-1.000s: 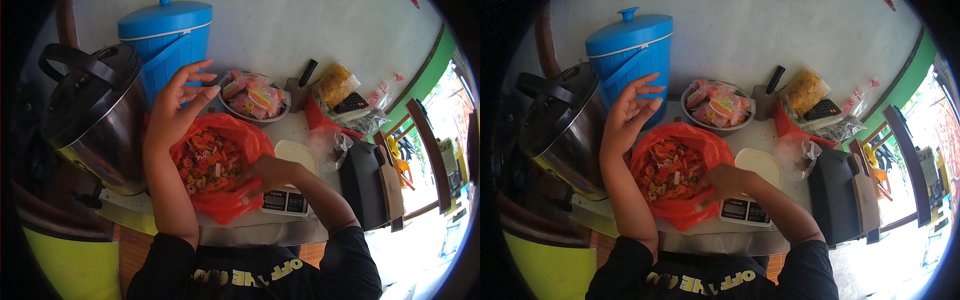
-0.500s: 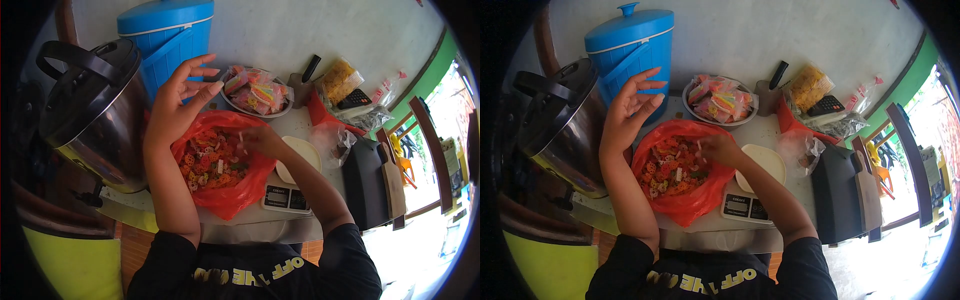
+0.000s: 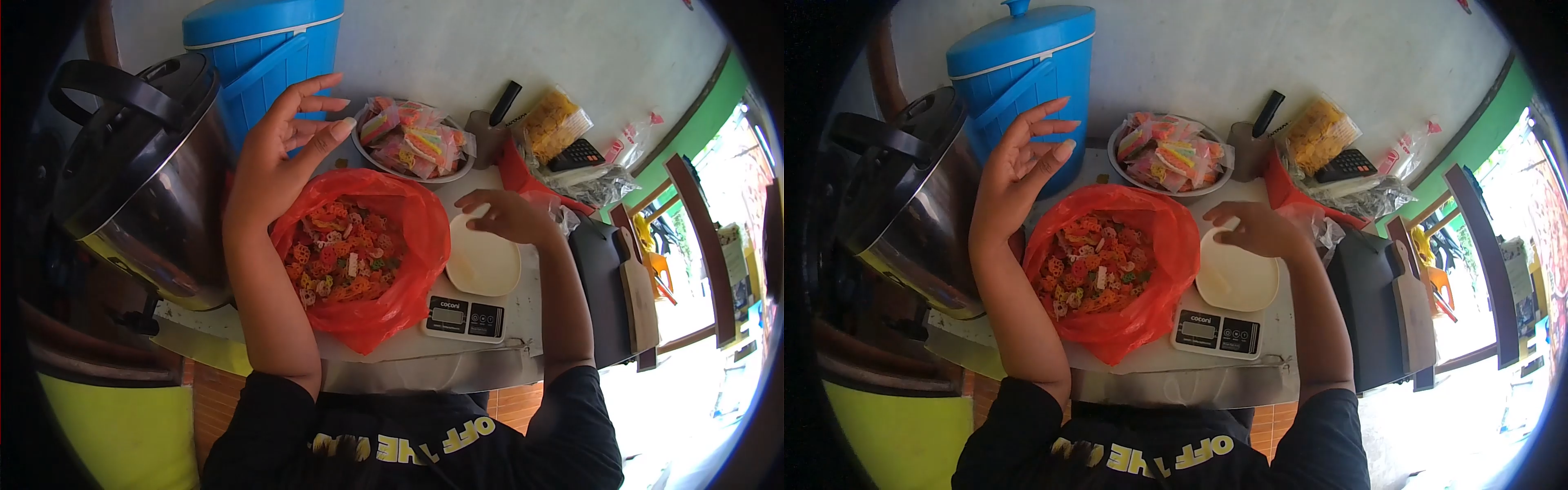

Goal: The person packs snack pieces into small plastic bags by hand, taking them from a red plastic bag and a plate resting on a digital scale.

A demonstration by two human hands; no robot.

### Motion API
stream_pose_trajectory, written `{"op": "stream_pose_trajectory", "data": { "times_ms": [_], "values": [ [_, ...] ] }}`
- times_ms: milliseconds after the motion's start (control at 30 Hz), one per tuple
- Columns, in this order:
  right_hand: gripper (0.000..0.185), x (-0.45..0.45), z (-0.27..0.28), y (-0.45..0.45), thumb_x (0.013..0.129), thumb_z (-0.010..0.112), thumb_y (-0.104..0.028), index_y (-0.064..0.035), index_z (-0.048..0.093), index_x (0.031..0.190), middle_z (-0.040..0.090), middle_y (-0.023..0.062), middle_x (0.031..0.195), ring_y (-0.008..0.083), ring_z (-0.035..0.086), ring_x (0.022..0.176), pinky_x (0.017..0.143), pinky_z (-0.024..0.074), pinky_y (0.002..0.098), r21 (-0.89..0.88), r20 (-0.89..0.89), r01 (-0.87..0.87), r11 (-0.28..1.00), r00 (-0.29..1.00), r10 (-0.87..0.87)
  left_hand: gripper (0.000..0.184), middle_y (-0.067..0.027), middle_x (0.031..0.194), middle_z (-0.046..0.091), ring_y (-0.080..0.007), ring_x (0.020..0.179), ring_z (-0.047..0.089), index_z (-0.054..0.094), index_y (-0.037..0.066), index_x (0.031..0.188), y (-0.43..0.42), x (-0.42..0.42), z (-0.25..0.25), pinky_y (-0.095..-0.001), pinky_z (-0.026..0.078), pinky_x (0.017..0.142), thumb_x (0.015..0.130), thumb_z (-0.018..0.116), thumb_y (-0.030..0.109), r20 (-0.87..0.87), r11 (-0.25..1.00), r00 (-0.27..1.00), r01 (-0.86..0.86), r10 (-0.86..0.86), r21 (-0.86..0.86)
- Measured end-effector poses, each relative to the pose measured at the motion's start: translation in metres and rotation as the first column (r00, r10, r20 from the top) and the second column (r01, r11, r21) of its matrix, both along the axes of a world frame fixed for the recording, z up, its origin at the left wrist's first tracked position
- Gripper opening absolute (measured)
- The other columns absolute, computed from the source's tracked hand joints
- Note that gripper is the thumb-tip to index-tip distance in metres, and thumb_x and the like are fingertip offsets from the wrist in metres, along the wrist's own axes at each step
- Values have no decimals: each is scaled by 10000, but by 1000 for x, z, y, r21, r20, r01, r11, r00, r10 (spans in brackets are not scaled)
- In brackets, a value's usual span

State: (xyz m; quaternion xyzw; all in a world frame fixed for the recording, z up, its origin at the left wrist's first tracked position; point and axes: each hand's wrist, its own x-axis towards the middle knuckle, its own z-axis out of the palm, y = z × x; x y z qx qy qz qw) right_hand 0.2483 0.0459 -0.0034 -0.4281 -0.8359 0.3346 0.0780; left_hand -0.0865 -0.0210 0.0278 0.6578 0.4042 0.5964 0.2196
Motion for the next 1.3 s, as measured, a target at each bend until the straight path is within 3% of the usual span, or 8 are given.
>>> {"op": "stream_pose_trajectory", "data": {
  "times_ms": [133,233,400,500,600,700,833,1300],
  "values": [
    [267,-47,-26,-8,846,668,-46,-109,691,1104,685,38,1096,176,646,986,814,522,326,159,-157,-221,962,956,246,492,-126,1202,642,-201,1066,619,531,92,1353,-2,4,2,-360,463,957,921,684,269,-13,1000,1000,-6,6,-11],
    [287,-92,-88,-1,809,632,-52,-155,714,1064,677,24,1141,250,617,1052,916,494,388,436,-50,-406,803,880,472,484,-125,1206,639,-175,1060,605,527,74,1356,-4,5,3,-343,445,965,928,676,242,-14,1000,1000,0,-1,-20],
    [265,-107,-115,2,755,688,-113,-151,717,1015,647,20,1174,258,610,1068,935,482,403,674,197,-405,617,904,378,484,-124,1204,639,-174,1054,604,529,75,1355,-9,0,3,-346,443,969,926,679,241,0,1000,1000,-15,15,-14],
    [237,-96,-117,10,751,682,-108,-160,720,979,660,26,1131,260,627,1026,891,502,387,664,237,-326,674,945,223,484,-123,1200,639,-172,1047,606,529,72,1354,-8,-3,3,-344,442,968,926,681,238,17,1000,1000,-17,18,-13],
    [220,-81,-105,21,766,677,-99,-131,713,980,668,42,1108,278,642,984,827,524,387,591,305,-302,748,942,140,488,-123,1194,644,-198,1046,625,533,85,1349,-6,-6,2,-352,460,948,922,684,266,18,1000,1000,-22,23,-14],
    [170,-75,-80,19,798,671,-45,-83,697,961,672,59,1069,234,657,942,778,532,356,587,24,-178,790,979,203,500,-126,1188,654,-251,1052,656,540,119,1342,-3,-6,-1,-367,496,910,915,691,332,-4,999,1000,-27,28,17],
    [147,-72,-57,17,848,650,31,-37,655,979,663,58,1041,150,643,947,801,528,310,207,-261,-110,972,951,163,501,-130,1189,653,-257,1058,657,542,120,1342,-2,-4,-1,-369,500,906,914,691,333,-7,1000,1000,-28,28,7],
    [364,-70,-55,6,896,437,145,8,516,1224,630,154,1199,216,637,1062,881,566,340,-363,-546,-189,913,837,-44,486,-132,1191,650,-253,1091,638,542,120,1337,-1,-2,-2,-422,489,966,916,688,314,-43,999,998,-36,36,2]
  ]
}}
